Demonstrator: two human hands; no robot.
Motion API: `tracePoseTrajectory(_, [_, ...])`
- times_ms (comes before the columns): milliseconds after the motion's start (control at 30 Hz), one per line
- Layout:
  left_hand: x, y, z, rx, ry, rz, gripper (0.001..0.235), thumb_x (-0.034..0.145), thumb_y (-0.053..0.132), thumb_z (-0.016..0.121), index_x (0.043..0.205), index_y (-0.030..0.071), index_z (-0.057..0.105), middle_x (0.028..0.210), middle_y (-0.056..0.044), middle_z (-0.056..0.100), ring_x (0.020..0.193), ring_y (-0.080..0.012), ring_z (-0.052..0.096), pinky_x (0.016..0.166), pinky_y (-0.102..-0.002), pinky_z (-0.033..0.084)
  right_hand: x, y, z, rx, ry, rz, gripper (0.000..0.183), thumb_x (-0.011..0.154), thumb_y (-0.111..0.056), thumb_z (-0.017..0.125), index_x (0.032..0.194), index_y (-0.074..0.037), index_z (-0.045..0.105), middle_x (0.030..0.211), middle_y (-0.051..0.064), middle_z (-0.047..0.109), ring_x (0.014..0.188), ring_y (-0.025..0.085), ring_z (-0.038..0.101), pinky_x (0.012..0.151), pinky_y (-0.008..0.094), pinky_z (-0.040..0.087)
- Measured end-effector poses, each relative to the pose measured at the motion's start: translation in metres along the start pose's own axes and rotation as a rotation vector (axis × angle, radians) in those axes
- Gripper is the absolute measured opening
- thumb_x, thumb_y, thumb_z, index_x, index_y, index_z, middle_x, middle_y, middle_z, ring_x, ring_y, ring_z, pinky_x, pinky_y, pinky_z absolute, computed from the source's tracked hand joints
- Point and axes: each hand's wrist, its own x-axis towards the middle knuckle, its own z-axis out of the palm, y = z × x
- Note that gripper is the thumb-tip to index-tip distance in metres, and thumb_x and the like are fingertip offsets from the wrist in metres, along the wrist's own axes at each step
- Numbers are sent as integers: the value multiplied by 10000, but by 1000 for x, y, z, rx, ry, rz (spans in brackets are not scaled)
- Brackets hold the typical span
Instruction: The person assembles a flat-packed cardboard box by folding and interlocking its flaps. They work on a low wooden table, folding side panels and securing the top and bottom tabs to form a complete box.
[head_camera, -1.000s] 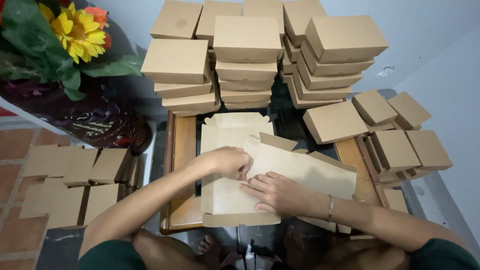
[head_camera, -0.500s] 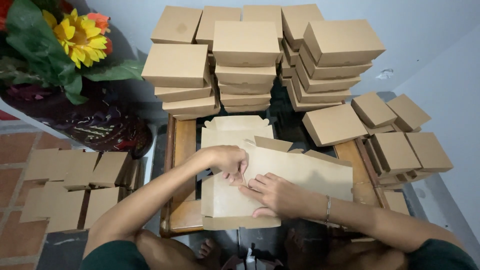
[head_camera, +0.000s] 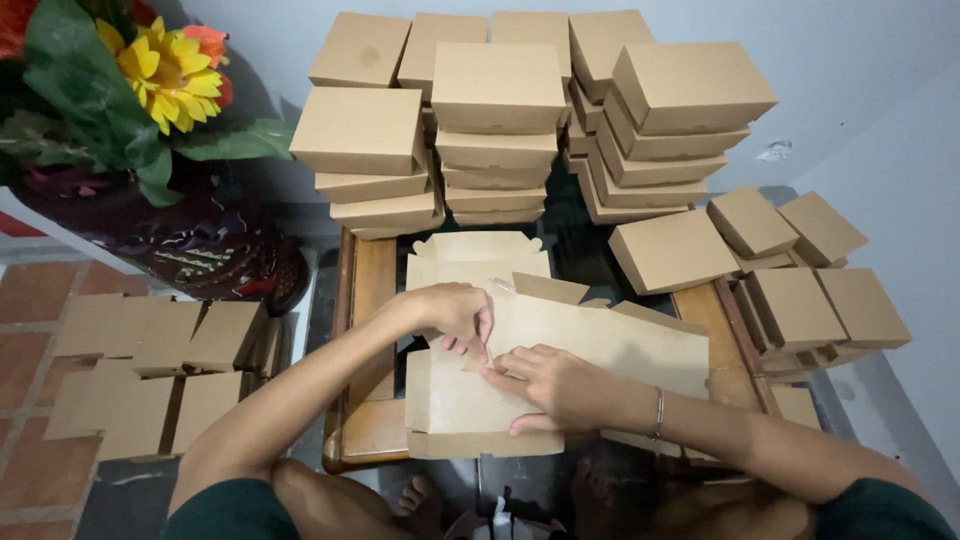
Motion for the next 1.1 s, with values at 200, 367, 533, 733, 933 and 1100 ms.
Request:
tracePoseTrajectory(200, [-7, 6, -2, -32, 3, 10, 189, 738, 295, 866, 829, 145, 795, 641, -56, 732, 546, -193, 718, 726, -283, 564, -5, 0, 5, -6, 32, -19, 701, 974, -591, 504, 1282, 32, 596, 1160, 121, 532, 1094, 257, 560, 924, 365, 482])
tracePoseTrajectory(367, [-6, 5, 1, -18, 22, 0, 200, 734, 289, 870, 809, 123, 787, 635, -72, 731, 545, -206, 723, 719, -293, 567, -6, -1, 3, 13, 33, -10, 684, 987, -581, 494, 1279, 29, 595, 1166, 120, 527, 1124, 259, 553, 950, 369, 479])
tracePoseTrajectory(533, [-2, 2, 4, -21, 78, -29, 264, 703, 292, 902, 711, 83, 740, 550, -66, 680, 461, -188, 680, 656, -269, 557, -7, 0, 2, 10, -42, 4, 667, 996, -557, 506, 1284, 38, 593, 1175, 124, 525, 1172, 268, 541, 982, 380, 473])
tracePoseTrajectory(733, [0, -1, 6, -30, 84, -28, 261, 716, 253, 892, 711, 58, 719, 540, -65, 663, 453, -180, 667, 636, -274, 557, -8, 2, 1, 49, -110, 40, 649, 990, -538, 541, 1272, 43, 604, 1185, 119, 521, 1195, 263, 536, 1004, 374, 461])
tracePoseTrajectory(933, [-3, -2, 4, -44, 82, -21, 247, 721, 248, 891, 747, 61, 733, 570, -74, 676, 482, -191, 688, 679, -282, 553, -6, 4, 2, 68, -118, 43, 657, 986, -551, 539, 1269, 38, 606, 1168, 126, 517, 1135, 275, 547, 970, 387, 480])
tracePoseTrajectory(1100, [-6, 0, 2, -32, 62, -11, 249, 710, 267, 891, 735, 81, 729, 573, -63, 681, 495, -184, 696, 700, -276, 551, -2, 5, -4, 30, -100, 38, 628, 986, -574, 512, 1287, -31, 608, 1145, 77, 485, 1071, 247, 534, 912, 383, 482])
